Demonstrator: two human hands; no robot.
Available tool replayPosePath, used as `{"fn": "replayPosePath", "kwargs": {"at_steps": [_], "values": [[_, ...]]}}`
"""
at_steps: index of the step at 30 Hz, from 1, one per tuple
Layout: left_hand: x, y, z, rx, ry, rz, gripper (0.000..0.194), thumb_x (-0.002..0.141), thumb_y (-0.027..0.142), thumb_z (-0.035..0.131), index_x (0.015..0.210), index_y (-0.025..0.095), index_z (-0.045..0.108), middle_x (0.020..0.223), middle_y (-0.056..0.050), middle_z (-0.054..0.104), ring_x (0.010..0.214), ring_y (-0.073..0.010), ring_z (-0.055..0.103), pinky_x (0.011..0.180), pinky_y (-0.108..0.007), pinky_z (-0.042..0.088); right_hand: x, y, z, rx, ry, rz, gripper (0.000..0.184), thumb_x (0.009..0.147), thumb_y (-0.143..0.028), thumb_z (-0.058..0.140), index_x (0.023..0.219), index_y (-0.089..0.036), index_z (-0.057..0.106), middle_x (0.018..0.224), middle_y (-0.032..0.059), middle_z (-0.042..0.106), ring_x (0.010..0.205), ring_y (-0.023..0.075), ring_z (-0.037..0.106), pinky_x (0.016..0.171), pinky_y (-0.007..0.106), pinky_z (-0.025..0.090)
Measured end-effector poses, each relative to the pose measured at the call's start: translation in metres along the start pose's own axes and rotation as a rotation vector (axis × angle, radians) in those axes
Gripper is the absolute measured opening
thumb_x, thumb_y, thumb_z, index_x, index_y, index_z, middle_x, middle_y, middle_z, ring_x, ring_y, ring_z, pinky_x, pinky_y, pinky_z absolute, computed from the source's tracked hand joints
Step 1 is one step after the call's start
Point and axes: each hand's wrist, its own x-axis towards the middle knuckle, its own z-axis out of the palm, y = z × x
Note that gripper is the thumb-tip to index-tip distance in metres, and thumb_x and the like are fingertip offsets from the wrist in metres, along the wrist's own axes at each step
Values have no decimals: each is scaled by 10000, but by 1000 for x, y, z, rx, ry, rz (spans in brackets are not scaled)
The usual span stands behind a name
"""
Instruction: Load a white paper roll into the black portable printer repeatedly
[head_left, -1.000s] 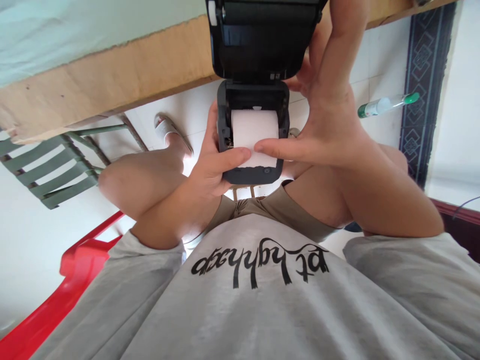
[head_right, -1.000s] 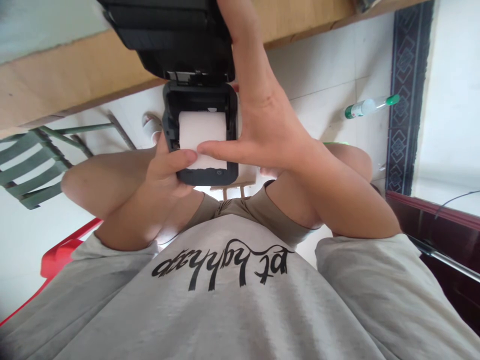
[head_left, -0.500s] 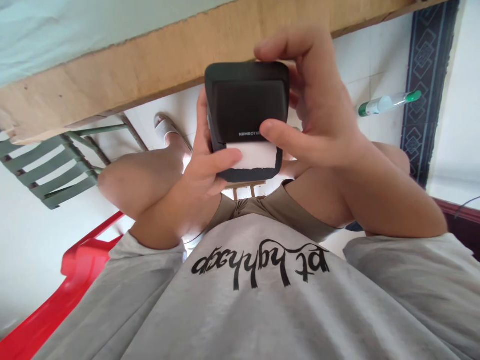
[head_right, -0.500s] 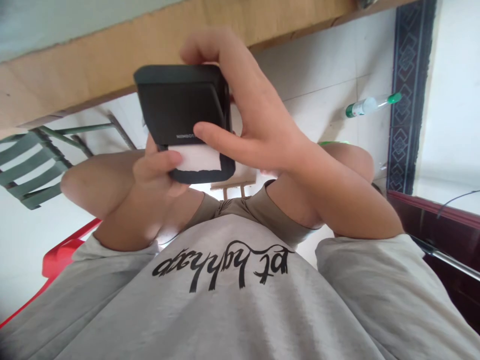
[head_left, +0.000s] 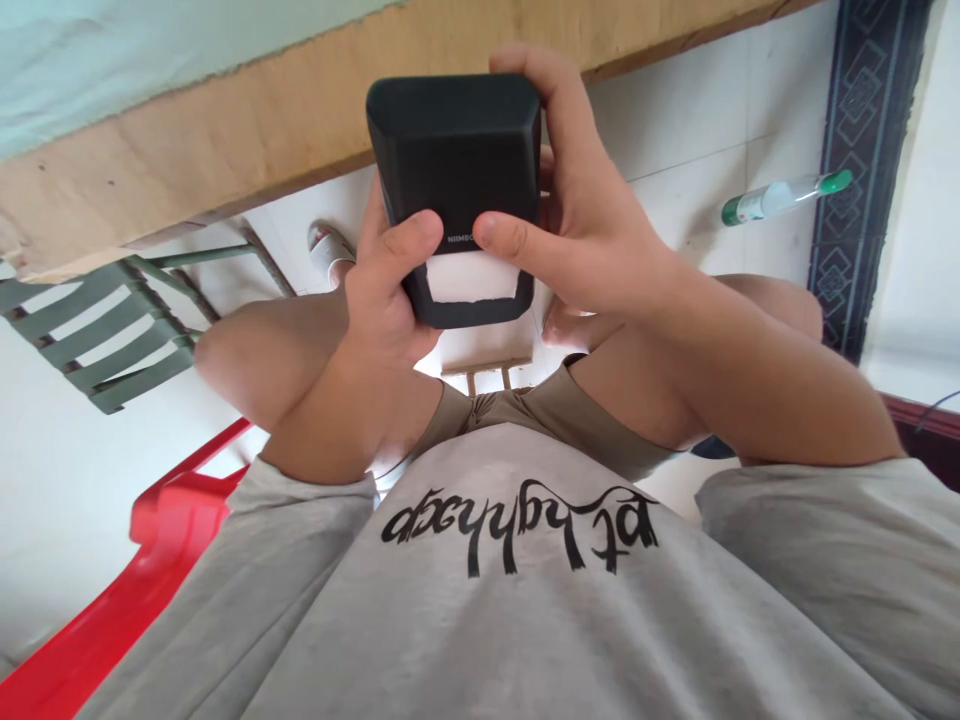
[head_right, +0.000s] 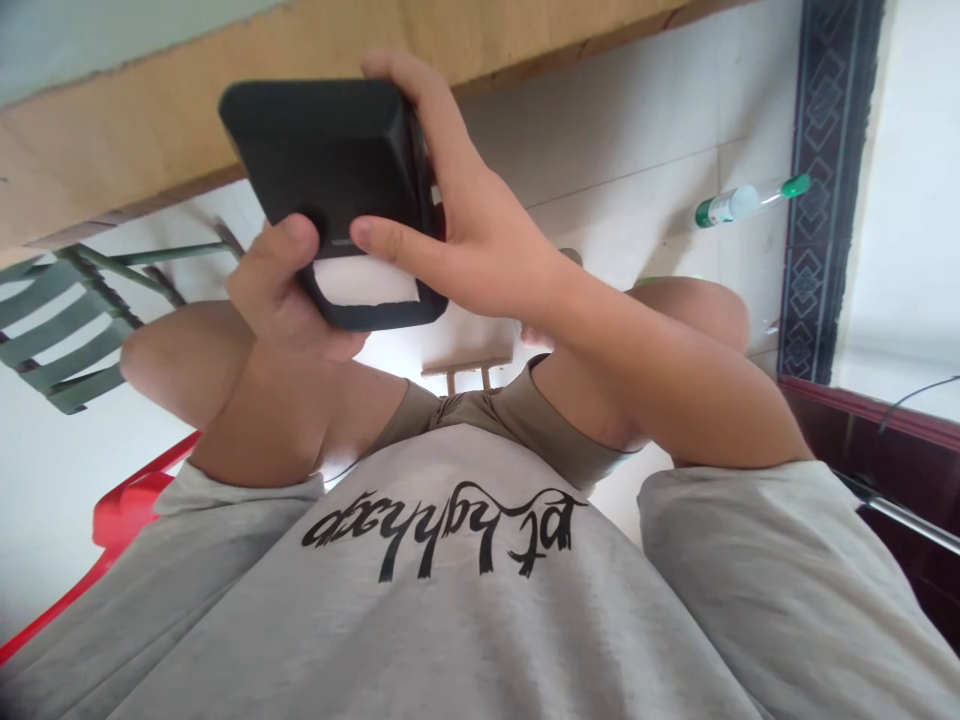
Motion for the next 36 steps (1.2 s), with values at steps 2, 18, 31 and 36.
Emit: {"fn": "replayPosePath", "kwargs": {"at_steps": [2,18,31,36], "values": [[-1,2,6,34,-150,74,530,864,331,848,1359,360,660,1045,26,798,1593,-290,491,1264,-507,485,0,-5,1,42,17,13,1029,883,-853,588,1570,-238,131,1278,51,580,1010,88,573,846,210,561],[6,0,11,74,171,244,379,1136,390,483,1015,156,756,1045,-16,803,1473,-214,627,1277,-365,517,-3,-20,-23,-326,126,-299,709,1061,-573,518,1557,-69,458,1560,88,571,1408,104,571,793,107,575],[2,4,8,141,59,45,238,1021,396,655,910,202,739,1112,-48,814,1610,-336,459,1277,-458,533,-6,-48,-34,-522,-32,-109,794,889,-762,638,1475,-230,579,1449,52,651,1297,200,647,1049,299,604],[4,-3,2,155,-158,27,441,1078,572,513,1070,171,697,982,-50,728,1191,-359,776,1000,-582,662,-11,-55,-45,-485,228,-156,590,986,-700,567,1226,-174,687,1042,19,661,863,104,612,952,331,577]]}}
